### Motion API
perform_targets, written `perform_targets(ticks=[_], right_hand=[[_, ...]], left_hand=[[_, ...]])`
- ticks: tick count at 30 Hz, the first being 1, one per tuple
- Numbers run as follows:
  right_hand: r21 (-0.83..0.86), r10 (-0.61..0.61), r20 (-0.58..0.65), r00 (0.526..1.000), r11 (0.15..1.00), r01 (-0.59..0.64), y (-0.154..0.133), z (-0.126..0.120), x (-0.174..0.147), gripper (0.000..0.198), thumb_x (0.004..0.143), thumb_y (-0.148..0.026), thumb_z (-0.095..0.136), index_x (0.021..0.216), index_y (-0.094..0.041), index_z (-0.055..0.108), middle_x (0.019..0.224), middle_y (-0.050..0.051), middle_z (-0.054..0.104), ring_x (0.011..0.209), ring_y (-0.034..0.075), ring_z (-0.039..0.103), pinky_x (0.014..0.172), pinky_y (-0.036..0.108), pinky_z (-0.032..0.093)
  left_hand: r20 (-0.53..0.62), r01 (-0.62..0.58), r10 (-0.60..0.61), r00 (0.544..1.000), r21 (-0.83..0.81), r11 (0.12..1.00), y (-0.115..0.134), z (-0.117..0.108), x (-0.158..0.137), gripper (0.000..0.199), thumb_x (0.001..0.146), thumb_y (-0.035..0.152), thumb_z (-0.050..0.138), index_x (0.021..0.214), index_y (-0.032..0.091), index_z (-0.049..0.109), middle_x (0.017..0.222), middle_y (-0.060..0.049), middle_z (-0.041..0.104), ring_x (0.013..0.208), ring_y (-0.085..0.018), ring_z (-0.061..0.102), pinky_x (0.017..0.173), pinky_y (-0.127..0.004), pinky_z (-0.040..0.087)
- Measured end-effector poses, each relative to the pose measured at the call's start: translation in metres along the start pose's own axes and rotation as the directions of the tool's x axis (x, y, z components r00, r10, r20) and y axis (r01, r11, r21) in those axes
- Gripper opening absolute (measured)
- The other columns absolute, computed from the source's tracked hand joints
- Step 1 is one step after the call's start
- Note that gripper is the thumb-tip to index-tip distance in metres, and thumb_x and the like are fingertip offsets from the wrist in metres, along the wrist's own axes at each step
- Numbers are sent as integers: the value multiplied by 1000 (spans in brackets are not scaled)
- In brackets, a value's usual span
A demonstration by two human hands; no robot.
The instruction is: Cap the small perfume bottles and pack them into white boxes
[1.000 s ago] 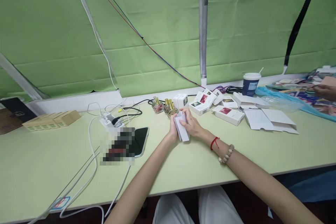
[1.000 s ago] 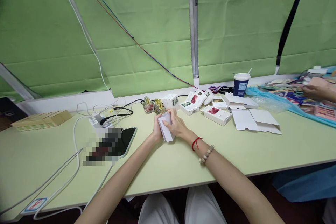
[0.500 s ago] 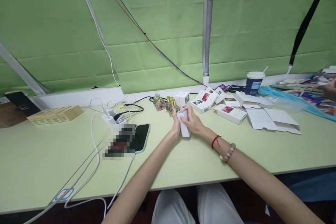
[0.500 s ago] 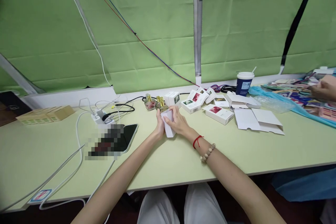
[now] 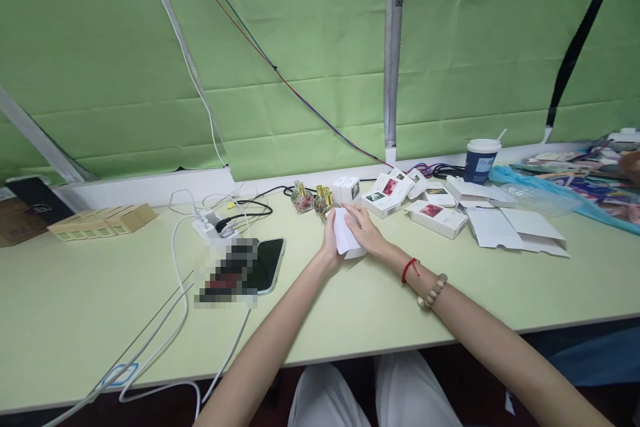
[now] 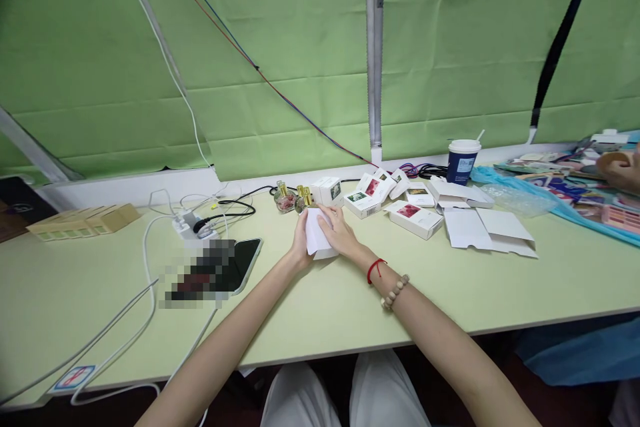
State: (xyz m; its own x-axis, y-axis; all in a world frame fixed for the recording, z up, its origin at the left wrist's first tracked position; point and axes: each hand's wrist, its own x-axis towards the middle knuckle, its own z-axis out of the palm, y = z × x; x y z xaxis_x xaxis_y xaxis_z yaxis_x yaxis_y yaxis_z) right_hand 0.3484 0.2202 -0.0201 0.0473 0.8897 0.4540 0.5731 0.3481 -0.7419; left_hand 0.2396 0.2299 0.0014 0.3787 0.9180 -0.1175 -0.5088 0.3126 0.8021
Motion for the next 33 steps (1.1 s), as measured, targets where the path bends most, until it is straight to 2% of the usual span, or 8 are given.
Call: perform_targets(ticks=[3,7,13,18,21,24,29,33], right_hand=[[-8,9,14,1000,1000,-9,0,0,1,47,90,-49,33,134,-33,41,128,6,41,109,20,51,96,40,41],[-18,7,21,1000,1000,-7,1,0,1,46,91,-48,32,133,-33,42,126,5,43,110,21,51,96,40,40],[-174,-19,4,1000,984,19,1,-5,1,45,90,-44,33,130,-27,45,126,8,44,110,23,50,92,41,43],[-373,-25,-118,993,928,-20,17,-11,7,46,88,-38,40,128,-17,45,135,15,40,129,27,32,105,49,24],[-461,45,-166,985,879,-118,35,-16,10,52,84,-41,45,130,-16,42,142,18,32,134,31,22,106,55,14],[-490,155,-161,975,845,-215,47,-19,10,58,81,-45,48,129,-13,41,142,21,29,135,35,19,104,61,9],[-573,128,-127,984,800,-178,38,-20,7,53,83,-46,44,123,-11,48,125,24,48,122,36,38,103,59,13],[-649,56,-108,993,752,-113,21,-22,6,48,84,-44,45,114,-8,55,112,23,57,108,37,48,102,56,15]], left_hand=[[9,19,-19,1000,-3,1000,1,0,0,46,79,52,49,102,14,61,80,-8,68,72,-21,65,68,-31,50],[-7,42,-42,999,13,999,-1,-1,0,35,75,41,57,97,14,60,72,-5,66,64,-18,63,62,-27,49],[-51,54,-52,997,41,998,-3,-3,1,26,70,31,56,90,14,59,64,-3,63,54,-16,58,54,-26,45],[-116,7,-5,993,15,1000,1,-4,2,23,71,32,53,85,14,58,65,-3,63,56,-15,58,56,-25,45],[-137,10,-12,990,-11,1000,4,-4,1,22,72,34,51,81,15,57,64,-2,61,53,-14,57,52,-24,43],[-126,24,-28,992,-27,999,7,-4,-2,25,73,36,48,82,15,59,65,-2,62,55,-14,58,50,-23,43],[-8,16,-16,1000,-65,998,9,-4,-6,39,74,41,39,94,14,60,80,-9,66,70,-26,64,61,-41,51],[29,16,-12,1000,-116,993,9,-5,-6,43,73,41,39,97,11,60,84,-13,67,72,-28,65,64,-43,51]])
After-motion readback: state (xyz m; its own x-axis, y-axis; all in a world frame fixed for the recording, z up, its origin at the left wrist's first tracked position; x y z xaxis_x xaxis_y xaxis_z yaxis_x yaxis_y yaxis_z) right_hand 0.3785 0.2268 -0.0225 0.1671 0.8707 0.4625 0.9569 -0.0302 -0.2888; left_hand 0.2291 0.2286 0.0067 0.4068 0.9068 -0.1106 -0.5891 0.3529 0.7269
